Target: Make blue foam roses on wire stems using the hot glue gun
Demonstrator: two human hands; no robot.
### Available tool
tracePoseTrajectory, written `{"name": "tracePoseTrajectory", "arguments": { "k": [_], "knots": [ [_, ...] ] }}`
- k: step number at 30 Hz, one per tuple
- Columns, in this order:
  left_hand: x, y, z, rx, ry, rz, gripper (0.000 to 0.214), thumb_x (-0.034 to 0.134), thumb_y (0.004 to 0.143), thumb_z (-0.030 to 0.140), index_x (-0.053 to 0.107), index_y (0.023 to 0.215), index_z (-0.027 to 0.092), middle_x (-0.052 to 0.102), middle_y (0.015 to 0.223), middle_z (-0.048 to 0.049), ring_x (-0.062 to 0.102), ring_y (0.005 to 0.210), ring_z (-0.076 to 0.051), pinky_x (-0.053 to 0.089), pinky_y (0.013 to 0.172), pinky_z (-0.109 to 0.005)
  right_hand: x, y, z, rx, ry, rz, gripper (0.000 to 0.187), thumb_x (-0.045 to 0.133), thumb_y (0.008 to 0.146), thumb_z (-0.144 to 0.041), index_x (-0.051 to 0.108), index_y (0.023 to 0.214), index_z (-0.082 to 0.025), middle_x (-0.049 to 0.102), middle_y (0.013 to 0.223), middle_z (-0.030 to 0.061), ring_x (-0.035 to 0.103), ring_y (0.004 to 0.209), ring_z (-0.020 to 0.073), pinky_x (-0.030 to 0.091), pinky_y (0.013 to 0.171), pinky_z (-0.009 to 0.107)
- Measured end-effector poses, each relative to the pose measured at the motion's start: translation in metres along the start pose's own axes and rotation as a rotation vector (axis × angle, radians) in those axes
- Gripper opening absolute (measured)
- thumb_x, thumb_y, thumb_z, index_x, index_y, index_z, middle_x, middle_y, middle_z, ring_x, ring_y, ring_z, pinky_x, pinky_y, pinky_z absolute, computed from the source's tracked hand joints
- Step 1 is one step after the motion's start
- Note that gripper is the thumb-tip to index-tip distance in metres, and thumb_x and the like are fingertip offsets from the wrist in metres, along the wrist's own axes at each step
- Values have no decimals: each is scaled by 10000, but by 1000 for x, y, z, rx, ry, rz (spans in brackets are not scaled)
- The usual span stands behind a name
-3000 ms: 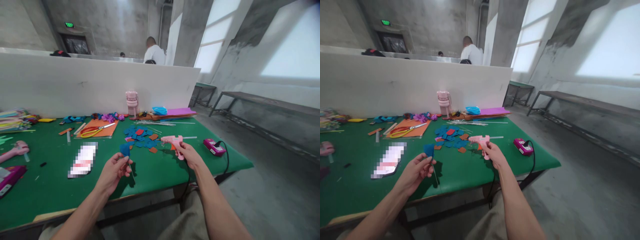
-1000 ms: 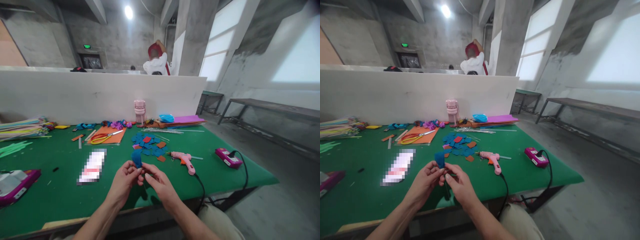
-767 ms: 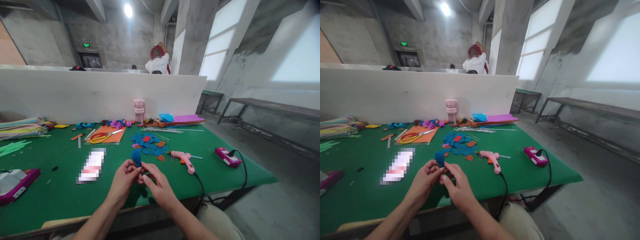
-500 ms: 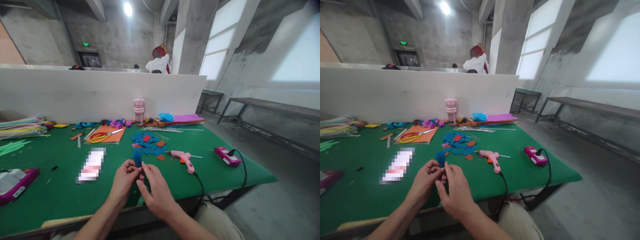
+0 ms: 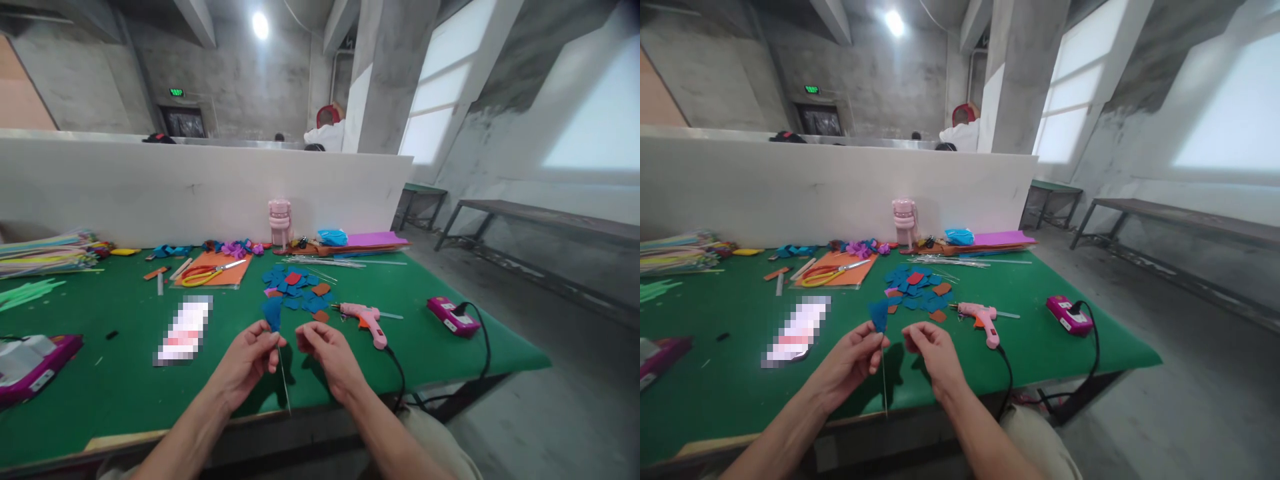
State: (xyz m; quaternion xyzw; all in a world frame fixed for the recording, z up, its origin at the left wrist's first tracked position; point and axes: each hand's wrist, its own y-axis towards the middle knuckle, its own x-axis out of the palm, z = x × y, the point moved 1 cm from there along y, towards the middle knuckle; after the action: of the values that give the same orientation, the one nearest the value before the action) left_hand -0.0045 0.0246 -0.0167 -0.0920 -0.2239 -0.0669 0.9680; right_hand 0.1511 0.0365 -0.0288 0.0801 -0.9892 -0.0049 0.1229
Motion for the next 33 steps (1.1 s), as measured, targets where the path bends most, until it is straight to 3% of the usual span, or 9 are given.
{"name": "tracePoseTrajectory", "arguments": {
  "k": [2,4,9,15,20,24,33],
  "knots": [
    [5,-2,-2,5,28,-32,242,682,704,216,462,792,171,650,659,1,496,404,-44,407,390,-149,4,1,4,124,208,-80,280,655,711,-371,661,894,-161,632,778,30,572,669,121,449,652,251],
    [9,-4,-4,7,52,-59,223,667,721,217,456,776,173,640,628,9,505,407,-50,409,402,-155,9,-1,4,151,317,-135,307,690,685,-350,659,921,-156,633,785,26,568,651,101,446,645,229],
    [16,-5,-8,15,131,-53,215,666,720,237,466,756,166,597,551,25,521,426,-70,420,420,-175,15,-4,4,140,382,-87,232,750,619,-307,657,754,-143,598,665,-18,511,538,59,433,570,188],
    [17,-3,-11,87,228,21,252,685,683,275,462,732,168,571,505,47,536,436,-90,430,421,-187,13,0,11,92,285,-17,267,742,619,-344,651,761,-137,618,674,-5,544,587,89,447,611,211],
    [18,-5,-8,203,388,122,254,682,671,300,468,724,173,565,470,63,546,418,-104,452,434,-208,12,-2,6,-39,129,-58,238,719,648,-337,658,799,-163,647,722,-2,580,672,122,451,664,233],
    [20,-8,-6,266,436,89,225,673,679,279,477,723,177,569,458,64,544,420,-105,452,446,-209,11,-6,-3,-140,-11,-125,241,715,656,-305,665,848,-168,673,804,22,604,734,162,459,691,256],
    [24,-11,-7,288,442,73,217,651,704,298,472,717,177,563,472,66,558,431,-103,449,449,-201,7,-8,-6,-188,-130,-62,173,694,676,-279,659,797,-161,666,746,11,598,683,151,460,641,238]
  ]
}}
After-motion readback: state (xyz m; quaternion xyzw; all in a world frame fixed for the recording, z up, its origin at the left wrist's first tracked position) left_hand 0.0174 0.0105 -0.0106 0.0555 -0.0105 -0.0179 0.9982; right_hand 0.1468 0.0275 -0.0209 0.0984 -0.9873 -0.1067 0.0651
